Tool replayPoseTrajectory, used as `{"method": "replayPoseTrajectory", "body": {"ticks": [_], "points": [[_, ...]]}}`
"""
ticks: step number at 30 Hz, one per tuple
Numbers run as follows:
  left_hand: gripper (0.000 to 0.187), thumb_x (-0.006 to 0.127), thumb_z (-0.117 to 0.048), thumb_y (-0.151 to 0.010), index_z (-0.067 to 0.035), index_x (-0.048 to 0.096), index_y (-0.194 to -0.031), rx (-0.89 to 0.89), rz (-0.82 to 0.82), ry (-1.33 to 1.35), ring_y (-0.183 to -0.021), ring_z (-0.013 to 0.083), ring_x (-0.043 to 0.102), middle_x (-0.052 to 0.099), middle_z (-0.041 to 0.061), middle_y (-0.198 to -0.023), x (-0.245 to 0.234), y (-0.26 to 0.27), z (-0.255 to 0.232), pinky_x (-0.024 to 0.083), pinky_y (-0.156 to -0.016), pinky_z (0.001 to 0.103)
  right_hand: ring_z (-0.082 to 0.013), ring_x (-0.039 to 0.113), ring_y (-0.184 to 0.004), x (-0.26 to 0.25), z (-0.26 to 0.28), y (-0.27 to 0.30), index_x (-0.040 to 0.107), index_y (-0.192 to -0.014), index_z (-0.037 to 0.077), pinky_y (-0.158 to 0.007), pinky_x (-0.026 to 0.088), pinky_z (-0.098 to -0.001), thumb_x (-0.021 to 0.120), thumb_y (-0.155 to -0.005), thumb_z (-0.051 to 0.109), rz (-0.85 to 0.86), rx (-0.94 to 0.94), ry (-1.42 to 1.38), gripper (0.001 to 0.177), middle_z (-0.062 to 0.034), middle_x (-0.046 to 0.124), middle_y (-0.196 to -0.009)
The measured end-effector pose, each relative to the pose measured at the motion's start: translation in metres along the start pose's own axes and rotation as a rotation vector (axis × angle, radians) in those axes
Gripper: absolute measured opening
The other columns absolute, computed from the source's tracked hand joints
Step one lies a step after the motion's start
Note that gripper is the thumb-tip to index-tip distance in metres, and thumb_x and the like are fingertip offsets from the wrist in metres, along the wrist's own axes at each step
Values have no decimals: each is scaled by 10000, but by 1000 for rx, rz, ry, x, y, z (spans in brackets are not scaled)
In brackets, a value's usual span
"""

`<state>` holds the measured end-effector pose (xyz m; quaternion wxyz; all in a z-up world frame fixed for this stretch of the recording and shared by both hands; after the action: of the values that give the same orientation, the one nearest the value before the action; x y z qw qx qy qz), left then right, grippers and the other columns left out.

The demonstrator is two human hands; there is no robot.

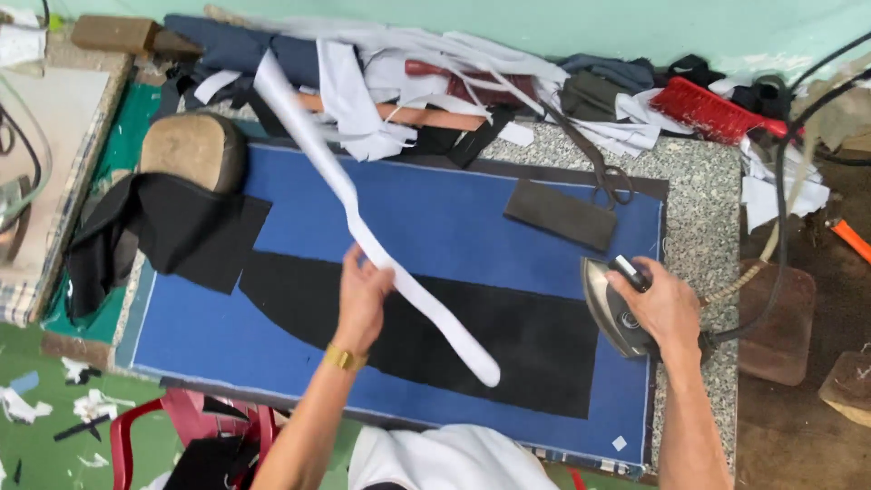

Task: The person irons a black fabric piece on a blue work surface. They then cut a white strip of material using scissors and place it on the black fabric, ironing it down to secure it.

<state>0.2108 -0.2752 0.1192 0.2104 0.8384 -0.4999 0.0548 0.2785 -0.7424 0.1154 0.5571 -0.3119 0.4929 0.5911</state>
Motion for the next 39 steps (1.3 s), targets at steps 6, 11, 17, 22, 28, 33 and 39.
{"method": "replayPoseTrajectory", "body": {"ticks": [6,11,17,22,28,33,39], "points": [[512,562,120,-755,-50,610,-1235,-97,107,-405,-852,202,691,720,119,-956,-88,31,62,575,-739,345,-213,704,-919,4,62,34,767,-1088,213,-894,519,-360,681,-1043,410,-555,-495,-262,220,26,748,-977],[269,637,5,-724,-153,720,-925,-17,342,-828,-738,112,635,661,-11,-719,-100,62,18,505,-675,318,-391,733,-1016,116,197,65,643,-1247,-38,-926,555,-473,290,-1085,523,376,-472,-1126,682,-295,751,-1097],[388,574,-59,-879,-105,691,-1246,-141,869,-1293,-1335,479,534,710,255,-1203,-110,141,-16,447,-1072,614,-381,643,-1244,167,319,103,472,-1475,81,-1048,526,-519,328,-998,768,1177,-111,-1728,849,-250,581,-1446],[126,514,-149,-854,-100,617,-909,-184,630,-1469,-729,284,587,611,54,-862,-193,158,-9,437,-708,464,-247,717,-811,150,312,60,626,-1241,50,-778,597,-386,678,-892,564,826,232,-2083,624,-99,732,-1066],[65,542,-115,-867,-94,570,-812,-105,379,-1561,-568,286,547,638,108,-672,-242,149,-3,436,-587,438,-238,708,-832,152,287,44,606,-1196,79,-821,601,-439,568,-928,619,710,162,-2108,604,-104,711,-997],[141,513,-125,-892,-122,460,-761,-75,347,-1570,-483,212,459,510,53,-554,-260,125,-2,400,-482,377,-269,629,-818,97,281,58,602,-1205,25,-886,520,-479,519,-925,636,717,236,-2267,677,-109,641,-893],[136,493,-169,-940,-142,621,-900,-125,297,-1657,-462,134,488,546,-9,-564,-287,102,-1,425,-416,277,-244,731,-776,119,248,23,656,-1242,9,-806,610,-431,653,-970,175,451,149,-2220,318,-100,740,-914]]}}
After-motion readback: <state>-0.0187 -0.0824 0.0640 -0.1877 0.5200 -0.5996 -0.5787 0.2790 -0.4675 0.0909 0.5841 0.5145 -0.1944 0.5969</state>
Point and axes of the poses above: each hand's wrist, its own y-axis away from the middle knuckle, its own x-axis out of the palm, z = x × y, the point moved 4 cm from there along -y, towards the middle knuckle
